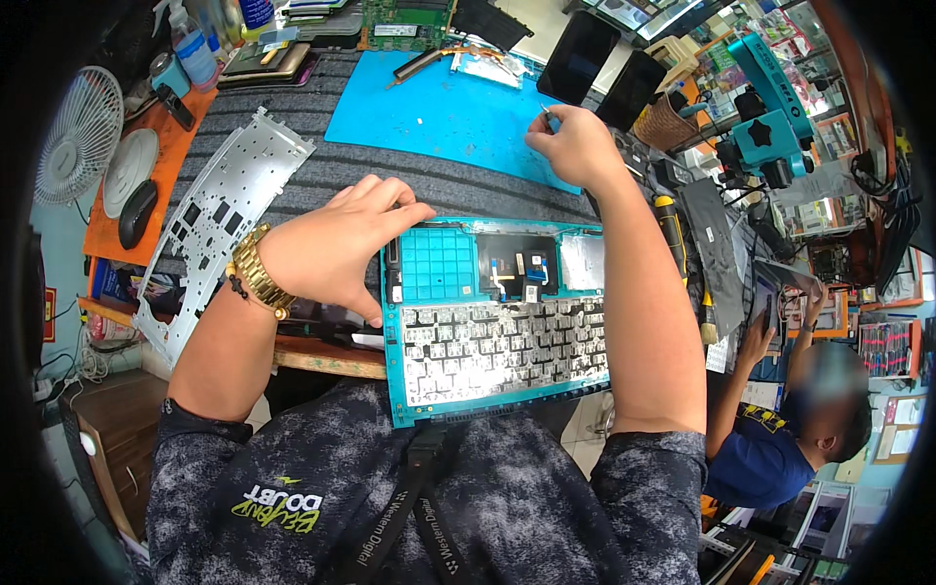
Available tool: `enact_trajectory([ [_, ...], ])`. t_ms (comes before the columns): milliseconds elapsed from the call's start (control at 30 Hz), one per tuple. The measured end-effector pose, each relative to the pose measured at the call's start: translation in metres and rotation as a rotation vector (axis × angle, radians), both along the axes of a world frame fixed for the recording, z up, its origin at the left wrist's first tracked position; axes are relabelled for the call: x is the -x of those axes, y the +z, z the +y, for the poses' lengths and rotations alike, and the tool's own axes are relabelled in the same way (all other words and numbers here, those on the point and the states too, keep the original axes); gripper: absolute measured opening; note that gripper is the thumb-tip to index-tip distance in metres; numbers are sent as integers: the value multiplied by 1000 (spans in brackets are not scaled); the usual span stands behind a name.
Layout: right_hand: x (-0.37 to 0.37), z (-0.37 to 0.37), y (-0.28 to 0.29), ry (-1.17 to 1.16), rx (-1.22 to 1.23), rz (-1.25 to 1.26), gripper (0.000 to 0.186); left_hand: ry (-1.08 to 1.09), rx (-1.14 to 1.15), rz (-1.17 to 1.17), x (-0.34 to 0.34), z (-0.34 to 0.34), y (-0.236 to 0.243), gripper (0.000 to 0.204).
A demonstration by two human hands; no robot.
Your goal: The person removes a keyboard from a laptop top-case by peeling back a silver shield and lifting the keyboard out, then brushes the interior with a yellow tool, uses a blue tool to blow air, and places a new keyboard into the assembly.
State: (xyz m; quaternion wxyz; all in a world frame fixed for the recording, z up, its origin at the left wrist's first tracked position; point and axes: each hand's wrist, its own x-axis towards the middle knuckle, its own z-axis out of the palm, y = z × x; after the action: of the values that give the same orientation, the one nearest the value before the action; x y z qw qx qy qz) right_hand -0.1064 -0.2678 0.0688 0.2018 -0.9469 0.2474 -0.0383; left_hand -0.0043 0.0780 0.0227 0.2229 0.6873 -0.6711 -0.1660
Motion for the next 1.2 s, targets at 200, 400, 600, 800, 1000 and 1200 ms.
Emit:
enact_trajectory([
  [200, 36, -39, -8, 3, -82, -267, 27, -20, 12, -6, 1, -3, -1, 125],
  [400, 129, -58, 33, -194, -280, -240, 42, -36, 31, 8, 0, 2, -2, 128],
  [600, 219, -52, 15, -227, 111, -189, 47, -18, -19, -8, 9, 5, 13, 131],
  [800, 261, -49, -25, -279, 209, -116, 46, 91, 103, -118, 42, 20, 10, 102],
  [1000, 275, -41, -42, -196, 363, -231, 43, 118, 257, -338, 69, 31, -11, 80],
  [1200, 301, -48, -37, 14, 298, -338, 41, 148, 295, -352, 60, 36, -8, 73],
])
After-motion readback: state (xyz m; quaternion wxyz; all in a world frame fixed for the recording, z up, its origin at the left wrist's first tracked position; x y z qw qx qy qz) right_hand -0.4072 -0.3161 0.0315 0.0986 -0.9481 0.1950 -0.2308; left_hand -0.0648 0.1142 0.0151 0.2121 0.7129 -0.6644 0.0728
